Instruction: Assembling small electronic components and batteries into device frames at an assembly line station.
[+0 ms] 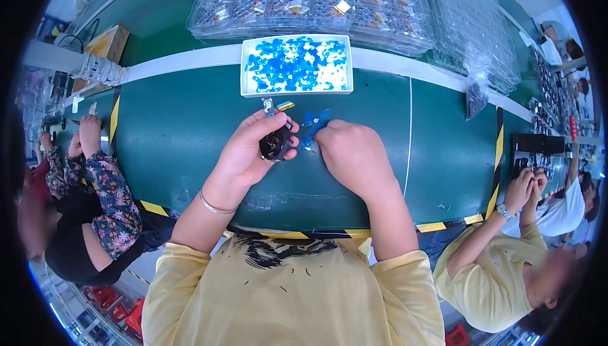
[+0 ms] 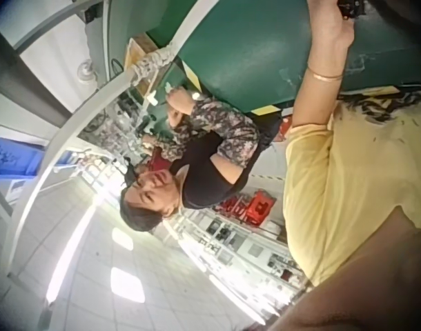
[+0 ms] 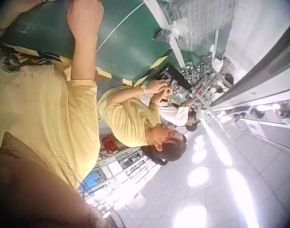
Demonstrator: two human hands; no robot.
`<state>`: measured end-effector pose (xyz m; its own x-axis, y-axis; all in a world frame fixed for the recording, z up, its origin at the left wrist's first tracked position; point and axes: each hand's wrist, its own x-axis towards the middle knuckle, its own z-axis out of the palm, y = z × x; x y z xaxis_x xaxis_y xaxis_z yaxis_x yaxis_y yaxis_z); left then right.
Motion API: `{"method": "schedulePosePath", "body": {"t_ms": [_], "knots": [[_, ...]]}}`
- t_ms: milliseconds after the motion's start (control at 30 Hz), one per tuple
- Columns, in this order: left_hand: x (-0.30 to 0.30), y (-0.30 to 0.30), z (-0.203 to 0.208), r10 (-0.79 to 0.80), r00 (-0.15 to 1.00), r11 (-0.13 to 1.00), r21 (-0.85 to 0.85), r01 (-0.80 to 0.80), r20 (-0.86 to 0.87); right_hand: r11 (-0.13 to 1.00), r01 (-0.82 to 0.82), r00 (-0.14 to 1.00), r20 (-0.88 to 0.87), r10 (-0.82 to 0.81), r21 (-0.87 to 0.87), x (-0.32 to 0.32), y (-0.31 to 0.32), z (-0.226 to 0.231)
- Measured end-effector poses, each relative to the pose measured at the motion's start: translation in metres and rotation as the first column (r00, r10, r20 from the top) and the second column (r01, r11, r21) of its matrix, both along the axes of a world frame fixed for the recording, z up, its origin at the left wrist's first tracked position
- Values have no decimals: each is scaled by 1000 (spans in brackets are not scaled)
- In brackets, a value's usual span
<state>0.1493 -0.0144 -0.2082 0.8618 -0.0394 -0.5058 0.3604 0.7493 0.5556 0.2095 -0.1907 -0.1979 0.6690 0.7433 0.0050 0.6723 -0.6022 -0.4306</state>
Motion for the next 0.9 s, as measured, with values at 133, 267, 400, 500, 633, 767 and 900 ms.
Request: {"method": "schedulePosePath", "body": {"t_ms": [133,267,400,500,633,767,900], "knots": [[-1,1,-3,-36,998,998,-49,33,-46,960,162,986,-81,-147,226,-4,7,10],[0,-1,-6,-94,996,991,-100,94,4,729,234,972,-144,-185,644,-12,24,11],[-1,-3,-7,-76,996,994,-70,79,41,775,68,991,45,-124,628,-15,28,4],[-2,-1,-2,-92,994,994,-51,94,55,775,155,984,-29,-174,613,-15,24,7],[-4,-4,12,-126,986,983,146,109,108,701,428,896,-367,-248,570,-10,17,7],[-8,-8,12,-165,969,939,331,98,183,660,384,894,-439,-91,645,-8,16,9],[-12,-12,11,-169,953,930,362,69,251,771,88,991,26,-134,631,-11,21,10]]}}
